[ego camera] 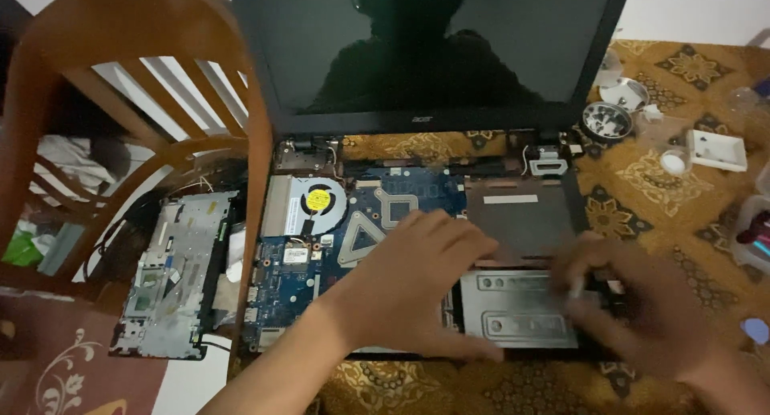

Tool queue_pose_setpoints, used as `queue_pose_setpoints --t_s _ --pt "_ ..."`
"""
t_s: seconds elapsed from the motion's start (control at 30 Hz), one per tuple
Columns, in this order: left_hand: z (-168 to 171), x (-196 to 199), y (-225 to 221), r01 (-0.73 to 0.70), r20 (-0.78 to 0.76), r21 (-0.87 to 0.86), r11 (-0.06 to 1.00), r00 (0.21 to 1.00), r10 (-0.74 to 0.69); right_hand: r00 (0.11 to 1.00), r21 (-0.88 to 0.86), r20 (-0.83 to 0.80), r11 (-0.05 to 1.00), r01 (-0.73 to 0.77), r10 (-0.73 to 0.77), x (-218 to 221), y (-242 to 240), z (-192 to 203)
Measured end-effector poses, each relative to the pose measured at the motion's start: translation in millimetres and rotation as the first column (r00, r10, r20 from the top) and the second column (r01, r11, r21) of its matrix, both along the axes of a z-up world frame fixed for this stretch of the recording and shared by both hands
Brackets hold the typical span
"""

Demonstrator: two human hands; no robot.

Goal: Disassembling a laptop to access and manipulate internal components like the motherboard and hard drive.

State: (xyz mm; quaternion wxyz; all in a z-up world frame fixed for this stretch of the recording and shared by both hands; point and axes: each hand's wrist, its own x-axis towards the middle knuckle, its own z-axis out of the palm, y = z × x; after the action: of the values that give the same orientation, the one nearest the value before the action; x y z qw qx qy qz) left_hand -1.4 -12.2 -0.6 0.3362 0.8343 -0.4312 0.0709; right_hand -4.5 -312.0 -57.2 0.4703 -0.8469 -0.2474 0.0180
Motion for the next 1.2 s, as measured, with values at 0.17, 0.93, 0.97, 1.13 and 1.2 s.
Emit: queue_pose_setpoints --t_s 0.17,0.93,0.97,1.13,1.2 --pt "-1 -2 -2 0.064 -0.08 0.207 0.976 0.996 -0.048 0.985 0.312 -0.168 0.95 0.027 0.028 -1 -18 -6" --pt "-12 -4 -41 0.071 0.053 0.212 0.975 0.995 -0.084 0.988 0.343 -0.136 0.932 0.119 -0.076 16 -33 -5" --pt "-14 -2 -45 0.092 0.059 0.224 0.97 0.992 -0.108 0.991 0.42 -0.13 0.903 0.085 -0.032 18 -35 -5" --pt "-20 16 -56 0.15 0.046 0.304 0.941 0.984 -0.172 0.986 0.631 -0.156 0.774 0.053 0.06 18 -26 -3" --pt "-13 21 -57 0.181 0.038 0.312 0.933 0.979 -0.203 0.986 0.674 -0.139 0.738 0.023 0.097 18 -25 -1"
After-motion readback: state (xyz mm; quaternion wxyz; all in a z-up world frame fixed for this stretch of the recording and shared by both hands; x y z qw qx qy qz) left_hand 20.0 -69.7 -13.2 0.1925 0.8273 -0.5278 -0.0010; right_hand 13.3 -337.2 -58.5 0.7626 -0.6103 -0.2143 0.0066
